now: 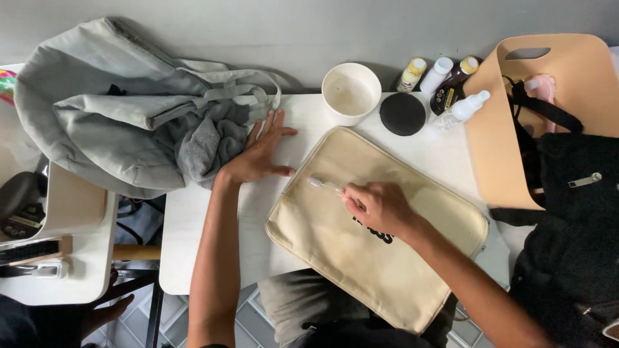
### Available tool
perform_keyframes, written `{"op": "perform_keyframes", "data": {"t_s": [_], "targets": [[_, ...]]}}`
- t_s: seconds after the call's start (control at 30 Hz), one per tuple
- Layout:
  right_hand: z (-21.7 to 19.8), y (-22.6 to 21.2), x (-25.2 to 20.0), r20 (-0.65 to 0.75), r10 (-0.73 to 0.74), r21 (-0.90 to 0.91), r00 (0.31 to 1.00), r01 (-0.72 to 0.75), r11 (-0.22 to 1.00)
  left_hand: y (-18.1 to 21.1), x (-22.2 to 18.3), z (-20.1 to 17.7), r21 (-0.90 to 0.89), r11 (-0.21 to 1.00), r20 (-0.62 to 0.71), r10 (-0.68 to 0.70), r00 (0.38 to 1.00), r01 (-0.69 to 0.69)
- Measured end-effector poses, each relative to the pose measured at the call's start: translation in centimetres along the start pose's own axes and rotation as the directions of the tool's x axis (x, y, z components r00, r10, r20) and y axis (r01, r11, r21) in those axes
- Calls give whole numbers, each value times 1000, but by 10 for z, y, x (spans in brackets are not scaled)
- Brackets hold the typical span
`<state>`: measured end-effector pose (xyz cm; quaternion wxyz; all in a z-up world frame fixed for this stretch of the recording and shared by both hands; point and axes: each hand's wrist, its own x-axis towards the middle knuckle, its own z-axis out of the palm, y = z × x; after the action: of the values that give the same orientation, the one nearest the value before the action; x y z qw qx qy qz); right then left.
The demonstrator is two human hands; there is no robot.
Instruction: Cleaning a canvas bag by applying cleaning solution and scrubbing the surface with a brush.
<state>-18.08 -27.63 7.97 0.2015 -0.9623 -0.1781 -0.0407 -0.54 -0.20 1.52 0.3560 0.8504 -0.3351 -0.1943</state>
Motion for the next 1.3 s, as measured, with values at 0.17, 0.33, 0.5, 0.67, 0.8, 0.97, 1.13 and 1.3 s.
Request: {"op": "perform_keyframes", "data": {"t_s": [0.17, 0.33, 0.5, 0.67, 0.8, 0.97, 1.13, 1.3], "targets": [[16, 25, 2, -38, 54, -26, 998, -55, 998, 7, -5, 2, -35, 999, -18, -36, 999, 35], [22, 6, -3, 5, -133, 33, 991, 132, 991, 6, -2, 1, -51, 998, -15, -43, 999, 42], [-9, 28, 16, -63, 44, -10, 997, -44, 999, 5, -5, 1, -60, 998, -44, 31, 999, -34], [-82, 23, 54, -79, 281, 25, 956, -280, 960, 8, 7, 10, -301, 933, -469, 34, 882, -196], [-62, 70, 94, 21, 396, -333, 918, -367, 869, -6, 10, 16, -470, 840, -534, -23, 845, -273], [-59, 72, 120, 105, 406, -325, 908, -354, 877, -1, 8, 11, -559, 795, -500, -95, 860, -237], [-85, 55, 115, 128, 429, -320, 894, -372, 871, 10, 6, 7, -522, 811, -532, -66, 844, -265], [-122, -9, 51, 31, 488, -106, 872, -483, 869, 9, 5, 8, -489, 823, -548, -33, 836, -288]]}}
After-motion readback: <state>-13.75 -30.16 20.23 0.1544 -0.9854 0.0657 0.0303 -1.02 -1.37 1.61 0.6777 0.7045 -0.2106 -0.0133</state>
